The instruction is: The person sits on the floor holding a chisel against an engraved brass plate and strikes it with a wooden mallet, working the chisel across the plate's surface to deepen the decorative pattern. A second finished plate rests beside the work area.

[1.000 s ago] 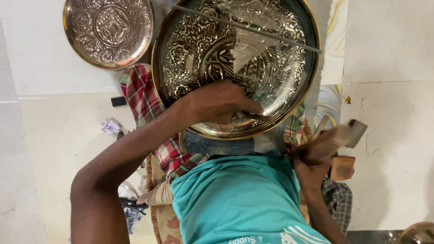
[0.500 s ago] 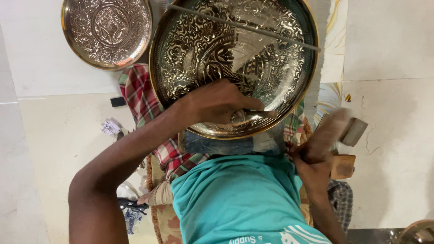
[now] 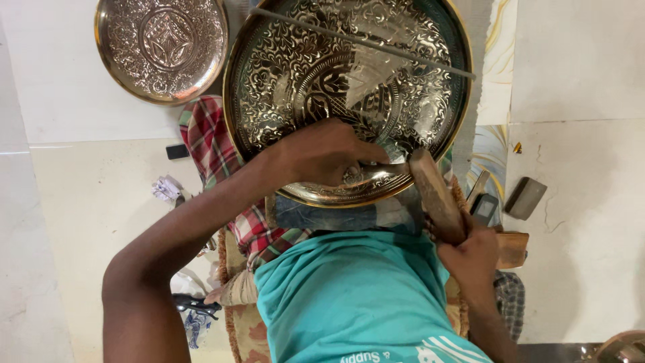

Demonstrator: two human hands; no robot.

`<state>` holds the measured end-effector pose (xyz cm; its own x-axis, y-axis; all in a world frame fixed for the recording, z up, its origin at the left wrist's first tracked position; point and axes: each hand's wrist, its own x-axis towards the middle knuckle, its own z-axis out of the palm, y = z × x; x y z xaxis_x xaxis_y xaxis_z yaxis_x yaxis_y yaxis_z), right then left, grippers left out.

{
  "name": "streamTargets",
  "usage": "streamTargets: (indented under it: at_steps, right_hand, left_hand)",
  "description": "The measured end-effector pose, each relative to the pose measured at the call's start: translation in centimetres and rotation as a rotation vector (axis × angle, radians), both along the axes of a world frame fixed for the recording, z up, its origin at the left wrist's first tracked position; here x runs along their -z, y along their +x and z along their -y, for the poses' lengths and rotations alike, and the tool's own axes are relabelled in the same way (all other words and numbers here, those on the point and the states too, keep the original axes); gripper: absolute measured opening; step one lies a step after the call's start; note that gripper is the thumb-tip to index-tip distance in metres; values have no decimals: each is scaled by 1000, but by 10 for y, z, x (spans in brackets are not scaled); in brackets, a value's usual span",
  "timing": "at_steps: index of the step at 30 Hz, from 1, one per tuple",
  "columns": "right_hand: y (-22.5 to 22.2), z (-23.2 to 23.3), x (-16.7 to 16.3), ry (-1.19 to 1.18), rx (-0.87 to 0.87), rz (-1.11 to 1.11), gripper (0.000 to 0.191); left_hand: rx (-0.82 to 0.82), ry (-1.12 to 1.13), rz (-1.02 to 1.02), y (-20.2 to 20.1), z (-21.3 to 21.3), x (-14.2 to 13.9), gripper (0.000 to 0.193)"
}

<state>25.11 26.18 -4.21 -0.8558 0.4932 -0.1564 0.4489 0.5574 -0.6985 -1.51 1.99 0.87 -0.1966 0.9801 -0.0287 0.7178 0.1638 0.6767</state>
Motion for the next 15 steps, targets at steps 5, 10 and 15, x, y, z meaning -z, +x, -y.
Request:
streamTargets:
  at_steps: [5,10,15]
  right_hand:
    - [9,17,-1,-456,196,-166,17]
    - [14,43,26,-293,106,-215,30]
    - [13,41,26,-333,182,-222,33]
  left_hand:
    - [-137,470,298,-2,4,-2,61]
    - [-2,190,186,-2,-3,-6,58]
    - [113,202,44,-11,-3,-11,48]
